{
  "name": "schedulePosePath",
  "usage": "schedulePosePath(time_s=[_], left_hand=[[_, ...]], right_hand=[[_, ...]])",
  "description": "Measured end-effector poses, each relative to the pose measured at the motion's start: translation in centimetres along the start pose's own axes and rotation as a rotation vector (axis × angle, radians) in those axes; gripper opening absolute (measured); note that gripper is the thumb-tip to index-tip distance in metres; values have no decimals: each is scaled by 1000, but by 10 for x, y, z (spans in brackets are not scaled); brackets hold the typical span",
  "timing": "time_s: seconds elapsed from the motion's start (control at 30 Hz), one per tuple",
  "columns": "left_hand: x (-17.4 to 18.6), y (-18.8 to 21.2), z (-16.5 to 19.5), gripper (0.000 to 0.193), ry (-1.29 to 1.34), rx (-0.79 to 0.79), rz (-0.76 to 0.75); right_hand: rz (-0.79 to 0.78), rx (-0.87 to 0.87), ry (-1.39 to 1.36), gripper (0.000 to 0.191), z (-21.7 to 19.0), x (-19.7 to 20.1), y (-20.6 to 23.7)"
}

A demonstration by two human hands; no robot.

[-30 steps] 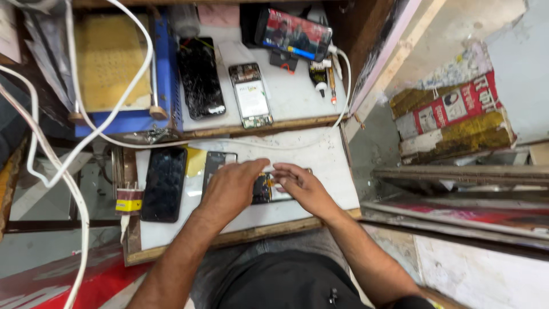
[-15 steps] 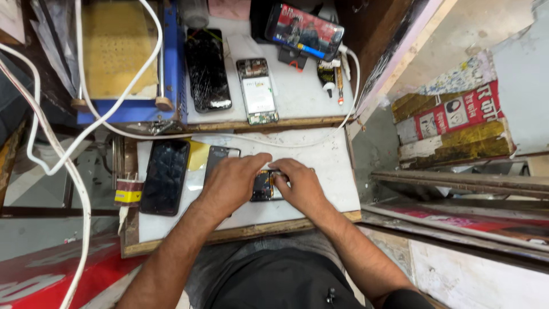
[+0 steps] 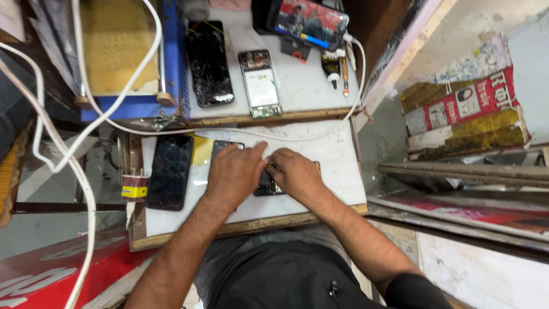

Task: The person uses a red-handled screwdriver to remove screws from a disassembled smartphone on a workbench. They lift the back cover, adjust the battery and internal components, and continue unscrewing and repositioning parts. Other phones and tools are visible on the bench.

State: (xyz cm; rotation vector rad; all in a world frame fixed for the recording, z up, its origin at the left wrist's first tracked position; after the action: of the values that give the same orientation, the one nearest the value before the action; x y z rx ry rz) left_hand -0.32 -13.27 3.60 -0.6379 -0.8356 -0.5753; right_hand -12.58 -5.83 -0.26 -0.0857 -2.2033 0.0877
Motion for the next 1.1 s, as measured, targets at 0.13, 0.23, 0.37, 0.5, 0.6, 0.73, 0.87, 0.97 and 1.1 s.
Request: schedulePosePath(time_s=[0.13,0.23,0.37,0.5,0.6,0.73,0.87,0.97,1.1], left_hand=[[12,6,-11,36,56,76,184],[19,17,-19,40,100,156,220],[32,32,-32,44,166,231,237],[43,49,-42,46,158,281,268],[48,60,-51,45,156,338,282],[53,74,-57,45,194,389,317],[46,78,-58,45,225,418,314],[35,79,-52,47,240,397,299],[-8,92,-38,50,542,625,11]], right_hand=[[35,91,13,20,-8,2,-4],[-24,86,56,14,-9,-2,-5],[-93,119,136,14,-12,-6,-10],[-185,114,215,11,-11,-9,-16],[-231,113,226,11,-9,-10,-19],[-276,140,265,8,-7,-14,-21],[-235,159,275,9,-9,-15,-22],[-179,155,243,11,-9,-13,-20],[-188,135,244,11,-7,-13,-18]])
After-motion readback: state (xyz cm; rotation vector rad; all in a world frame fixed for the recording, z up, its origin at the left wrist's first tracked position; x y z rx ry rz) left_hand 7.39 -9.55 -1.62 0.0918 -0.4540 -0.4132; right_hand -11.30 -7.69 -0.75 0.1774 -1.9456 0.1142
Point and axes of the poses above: each hand's wrist, its own y-axis away from the middle knuckle, its own x-axis out of the back of the hand, z = x × y, the point moved 6 cm from there along -y, towards the middle knuckle, and after that the axes turned 13 degrees about x, right-handed, at the moved point
